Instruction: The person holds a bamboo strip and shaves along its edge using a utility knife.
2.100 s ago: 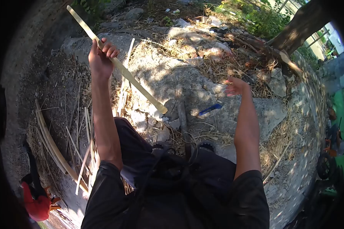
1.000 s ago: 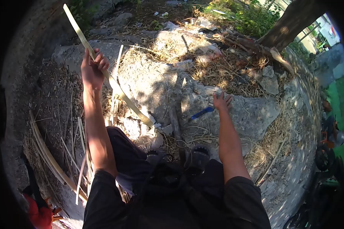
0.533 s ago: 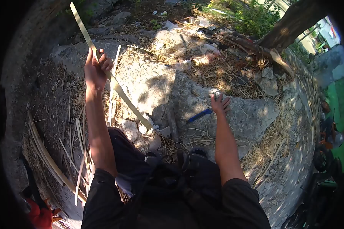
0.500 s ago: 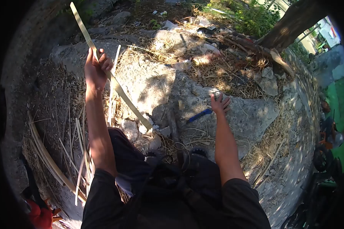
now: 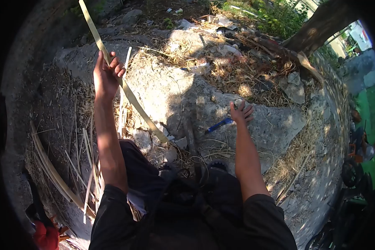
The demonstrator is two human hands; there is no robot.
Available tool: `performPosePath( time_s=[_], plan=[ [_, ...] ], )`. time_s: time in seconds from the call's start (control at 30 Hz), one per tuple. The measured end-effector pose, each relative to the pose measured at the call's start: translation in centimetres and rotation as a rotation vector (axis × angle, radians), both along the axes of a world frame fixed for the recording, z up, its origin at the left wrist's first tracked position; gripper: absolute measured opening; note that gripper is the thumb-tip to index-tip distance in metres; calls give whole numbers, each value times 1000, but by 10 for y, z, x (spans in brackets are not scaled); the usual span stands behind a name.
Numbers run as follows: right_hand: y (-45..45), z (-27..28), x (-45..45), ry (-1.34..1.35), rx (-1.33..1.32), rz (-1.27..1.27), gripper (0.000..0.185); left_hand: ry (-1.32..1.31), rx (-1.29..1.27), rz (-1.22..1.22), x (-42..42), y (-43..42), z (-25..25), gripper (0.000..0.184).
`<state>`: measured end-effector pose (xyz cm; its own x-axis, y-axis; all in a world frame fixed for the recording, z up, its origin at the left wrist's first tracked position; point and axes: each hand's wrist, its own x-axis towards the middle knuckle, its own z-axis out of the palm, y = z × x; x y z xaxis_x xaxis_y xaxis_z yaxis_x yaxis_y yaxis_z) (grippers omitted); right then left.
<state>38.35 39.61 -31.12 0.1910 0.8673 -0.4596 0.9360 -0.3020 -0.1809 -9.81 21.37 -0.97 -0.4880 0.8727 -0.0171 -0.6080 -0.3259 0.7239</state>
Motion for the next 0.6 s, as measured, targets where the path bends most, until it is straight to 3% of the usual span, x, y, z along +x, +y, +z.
performPosePath(
  time_s=[0.27,0.6],
  plan=[
    [0,3,-4,-8,1,-16,106,-2,52,-94,-6,3,-7,43],
    [-3,9,-7,-29,5,-21,104,25,-17,-31,-3,-1,-1,44]
  ],
)
